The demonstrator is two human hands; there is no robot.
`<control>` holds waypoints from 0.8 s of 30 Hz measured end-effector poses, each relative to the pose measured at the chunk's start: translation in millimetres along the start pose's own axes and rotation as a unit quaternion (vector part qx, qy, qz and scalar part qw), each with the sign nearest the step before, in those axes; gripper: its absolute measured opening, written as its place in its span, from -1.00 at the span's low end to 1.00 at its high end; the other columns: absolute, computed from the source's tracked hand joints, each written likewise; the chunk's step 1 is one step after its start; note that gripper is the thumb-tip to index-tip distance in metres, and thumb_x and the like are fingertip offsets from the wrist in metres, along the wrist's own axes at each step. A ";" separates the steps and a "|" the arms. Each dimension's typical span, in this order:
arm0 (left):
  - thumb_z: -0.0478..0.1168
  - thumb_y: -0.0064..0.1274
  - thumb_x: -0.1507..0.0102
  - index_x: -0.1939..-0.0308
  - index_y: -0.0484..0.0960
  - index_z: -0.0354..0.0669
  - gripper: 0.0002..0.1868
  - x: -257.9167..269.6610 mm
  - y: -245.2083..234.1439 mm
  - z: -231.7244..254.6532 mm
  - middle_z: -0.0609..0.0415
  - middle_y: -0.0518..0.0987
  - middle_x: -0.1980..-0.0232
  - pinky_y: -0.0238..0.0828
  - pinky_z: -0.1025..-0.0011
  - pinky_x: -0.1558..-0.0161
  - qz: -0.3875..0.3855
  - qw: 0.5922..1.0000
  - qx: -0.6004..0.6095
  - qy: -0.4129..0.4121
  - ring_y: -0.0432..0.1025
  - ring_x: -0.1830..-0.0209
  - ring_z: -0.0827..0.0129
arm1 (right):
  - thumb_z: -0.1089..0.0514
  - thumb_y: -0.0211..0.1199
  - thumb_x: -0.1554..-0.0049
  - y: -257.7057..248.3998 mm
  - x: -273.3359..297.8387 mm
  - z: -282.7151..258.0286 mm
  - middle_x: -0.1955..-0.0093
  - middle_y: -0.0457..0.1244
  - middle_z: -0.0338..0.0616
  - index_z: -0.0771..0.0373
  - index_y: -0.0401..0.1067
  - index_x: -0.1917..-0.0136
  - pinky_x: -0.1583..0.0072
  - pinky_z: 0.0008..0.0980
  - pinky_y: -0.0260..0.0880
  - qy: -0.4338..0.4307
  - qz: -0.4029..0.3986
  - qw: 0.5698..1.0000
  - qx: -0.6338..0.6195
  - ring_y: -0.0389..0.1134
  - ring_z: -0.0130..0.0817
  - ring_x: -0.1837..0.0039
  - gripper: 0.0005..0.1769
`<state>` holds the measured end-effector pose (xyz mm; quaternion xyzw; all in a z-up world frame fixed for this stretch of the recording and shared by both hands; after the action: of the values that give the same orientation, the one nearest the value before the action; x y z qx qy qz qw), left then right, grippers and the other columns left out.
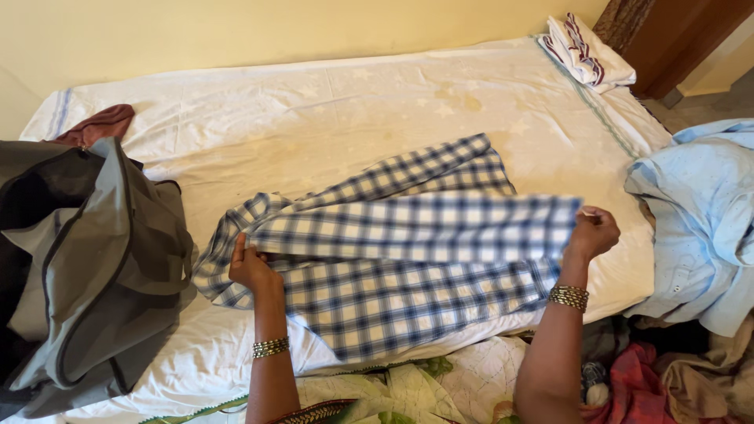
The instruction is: The person buttons a checkered shirt on a bed, smooths the fabric, and folds the sleeves and body of the shirt into a compact rectangle.
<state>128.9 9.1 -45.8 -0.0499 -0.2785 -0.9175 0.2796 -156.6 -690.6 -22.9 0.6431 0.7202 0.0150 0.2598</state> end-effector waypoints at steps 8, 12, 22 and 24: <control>-0.57 -0.12 -0.23 -0.02 0.72 -0.29 -0.61 12.1 4.2 17.1 0.27 0.49 0.42 0.02 0.60 0.60 0.036 0.997 -0.064 0.036 0.07 0.65 0.68 | 0.32 0.38 0.00 19.0 18.5 -13.5 0.17 0.45 -0.04 0.06 0.67 0.07 0.00 -0.12 0.46 -0.137 -0.109 0.819 0.547 0.46 -0.07 0.11 -0.75; -0.55 -0.10 -0.25 -0.04 0.73 -0.28 -0.62 14.4 3.8 19.1 0.27 0.45 0.44 0.00 0.60 0.59 0.033 0.996 -0.076 0.042 0.05 0.64 0.67 | 0.21 0.42 -0.10 79.0 64.4 -37.2 0.04 0.47 -0.11 0.12 0.64 0.06 -0.04 -0.33 0.48 -0.033 -0.335 0.827 0.451 0.49 -0.32 0.06 -0.90; -0.46 -0.03 -0.33 -0.18 0.67 -0.23 -0.65 18.1 13.9 28.0 0.29 0.42 0.41 0.27 0.65 0.45 -0.049 0.997 -0.042 0.050 0.22 0.52 0.69 | 0.11 0.45 0.00 141.6 267.7 -103.7 -0.01 0.42 -0.24 0.10 0.61 0.05 -0.29 -0.07 0.28 -0.215 -0.665 0.648 0.301 0.41 -0.37 -0.04 -0.78; -0.45 0.03 -0.32 -0.15 0.67 -0.24 -0.67 21.9 12.5 29.7 0.28 0.50 0.37 0.25 0.65 0.45 -0.030 0.998 -0.041 0.044 0.24 0.52 0.69 | 0.12 0.41 -0.07 156.1 249.4 -84.6 -0.05 0.42 -0.25 0.10 0.61 0.02 -0.34 -0.05 0.23 -0.251 -0.599 0.684 0.333 0.40 -0.39 0.03 -0.82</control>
<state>115.4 5.9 -9.4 -0.0128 -0.2294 -0.9374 0.2619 -56.0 -404.3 17.2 0.0987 0.8174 -0.5465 0.1531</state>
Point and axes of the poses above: each hand's wrist, its own x-axis away from the middle knuckle, its own y-axis out of the palm, z = x × y, the point moved 5 cm from there along -x, towards the middle knuckle
